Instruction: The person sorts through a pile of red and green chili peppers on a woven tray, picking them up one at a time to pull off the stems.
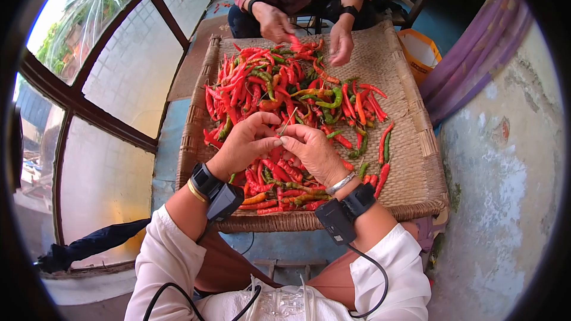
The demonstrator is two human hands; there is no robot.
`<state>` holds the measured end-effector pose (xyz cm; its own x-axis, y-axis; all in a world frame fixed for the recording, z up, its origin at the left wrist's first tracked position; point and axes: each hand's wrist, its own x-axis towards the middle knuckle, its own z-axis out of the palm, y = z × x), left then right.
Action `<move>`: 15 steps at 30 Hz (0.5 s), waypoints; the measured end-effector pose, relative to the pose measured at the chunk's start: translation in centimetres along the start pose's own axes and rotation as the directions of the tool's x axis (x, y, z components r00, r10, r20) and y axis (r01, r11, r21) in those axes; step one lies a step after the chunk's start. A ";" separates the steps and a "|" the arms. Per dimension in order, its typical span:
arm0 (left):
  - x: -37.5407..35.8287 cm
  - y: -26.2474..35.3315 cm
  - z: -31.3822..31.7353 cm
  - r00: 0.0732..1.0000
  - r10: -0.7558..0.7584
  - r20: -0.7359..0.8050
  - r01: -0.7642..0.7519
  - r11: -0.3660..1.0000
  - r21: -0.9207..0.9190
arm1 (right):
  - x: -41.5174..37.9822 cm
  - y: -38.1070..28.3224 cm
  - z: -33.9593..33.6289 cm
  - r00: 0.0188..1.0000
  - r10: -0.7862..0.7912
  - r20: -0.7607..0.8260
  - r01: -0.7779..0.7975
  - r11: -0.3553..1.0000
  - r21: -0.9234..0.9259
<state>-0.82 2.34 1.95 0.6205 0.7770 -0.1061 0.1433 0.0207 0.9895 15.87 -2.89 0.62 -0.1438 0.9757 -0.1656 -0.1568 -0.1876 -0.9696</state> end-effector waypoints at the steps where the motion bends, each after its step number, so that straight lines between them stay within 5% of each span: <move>1: -0.1 0.1 0.0 1.000 -0.001 0.002 0.001 1.000 -0.019 | -0.2 -0.2 0.1 0.999 0.007 0.033 -0.008 0.999 0.032; 5: -0.2 0.3 0.2 0.998 -0.035 0.044 0.035 0.999 -0.004 | -0.2 0.2 0.0 0.999 0.006 0.042 -0.007 1.000 0.018; 7: -0.2 -0.3 0.3 0.973 0.135 0.189 -0.168 0.971 0.169 | -0.1 0.1 -0.1 1.000 0.021 -0.016 -0.020 1.000 0.023; 11: 0.3 -1.6 -0.1 0.967 0.088 0.240 -0.180 0.900 0.396 | 0.2 -0.4 -1.6 0.986 0.020 -0.168 -0.003 0.995 0.101; 15: 1.0 -2.2 -1.1 0.996 0.046 -0.081 -0.009 0.912 0.411 | 0.7 -1.0 -4.1 0.954 -0.023 -0.299 0.115 0.949 0.294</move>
<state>-1.36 3.79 -0.24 0.5621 0.8254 -0.0521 0.4421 -0.2466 0.8624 19.91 -1.61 0.74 0.1582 0.9691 -0.1891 -0.4528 -0.0989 -0.8861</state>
